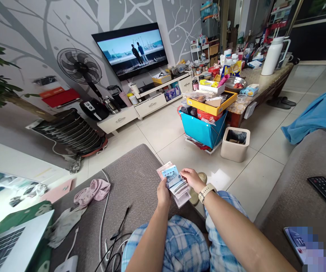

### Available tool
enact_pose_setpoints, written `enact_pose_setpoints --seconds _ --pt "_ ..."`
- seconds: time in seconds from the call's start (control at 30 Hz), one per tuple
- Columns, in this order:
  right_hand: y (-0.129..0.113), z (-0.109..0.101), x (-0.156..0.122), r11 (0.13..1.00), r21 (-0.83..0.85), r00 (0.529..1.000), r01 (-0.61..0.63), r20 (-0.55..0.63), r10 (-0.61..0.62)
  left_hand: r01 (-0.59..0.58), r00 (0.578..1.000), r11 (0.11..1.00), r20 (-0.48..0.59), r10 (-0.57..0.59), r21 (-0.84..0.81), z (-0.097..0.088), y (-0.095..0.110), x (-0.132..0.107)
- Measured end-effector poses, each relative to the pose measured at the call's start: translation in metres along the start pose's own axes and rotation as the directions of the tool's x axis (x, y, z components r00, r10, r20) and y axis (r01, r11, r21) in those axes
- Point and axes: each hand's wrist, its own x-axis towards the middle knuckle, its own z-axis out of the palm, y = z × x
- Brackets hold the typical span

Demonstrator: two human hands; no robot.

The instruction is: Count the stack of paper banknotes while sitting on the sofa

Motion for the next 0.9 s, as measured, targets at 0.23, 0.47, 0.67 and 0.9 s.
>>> enact_pose_setpoints --seconds 0.23,0.47,0.67,0.9 --pt "-0.0065 0.0018 -0.0026 0.997 -0.078 1.000 0.008 0.016 -0.007 -0.016 1.000 1.000 0.013 0.016 -0.013 -0.0007 -0.0010 0.0008" --pt "-0.0044 0.0025 -0.0016 0.999 -0.034 0.998 -0.027 -0.060 0.025 -0.005 1.000 0.999 0.021 0.005 -0.035 -0.0021 -0.0036 0.0019" --pt "-0.0017 0.0016 0.0000 0.998 -0.062 0.993 -0.028 -0.120 0.021 -0.002 0.998 0.999 0.058 0.004 -0.041 -0.0006 -0.0022 -0.0001" --pt "-0.0033 0.0017 -0.0015 0.990 -0.137 0.997 0.016 -0.066 -0.025 0.002 0.998 1.000 0.057 -0.001 -0.027 0.0011 -0.0001 -0.0025"
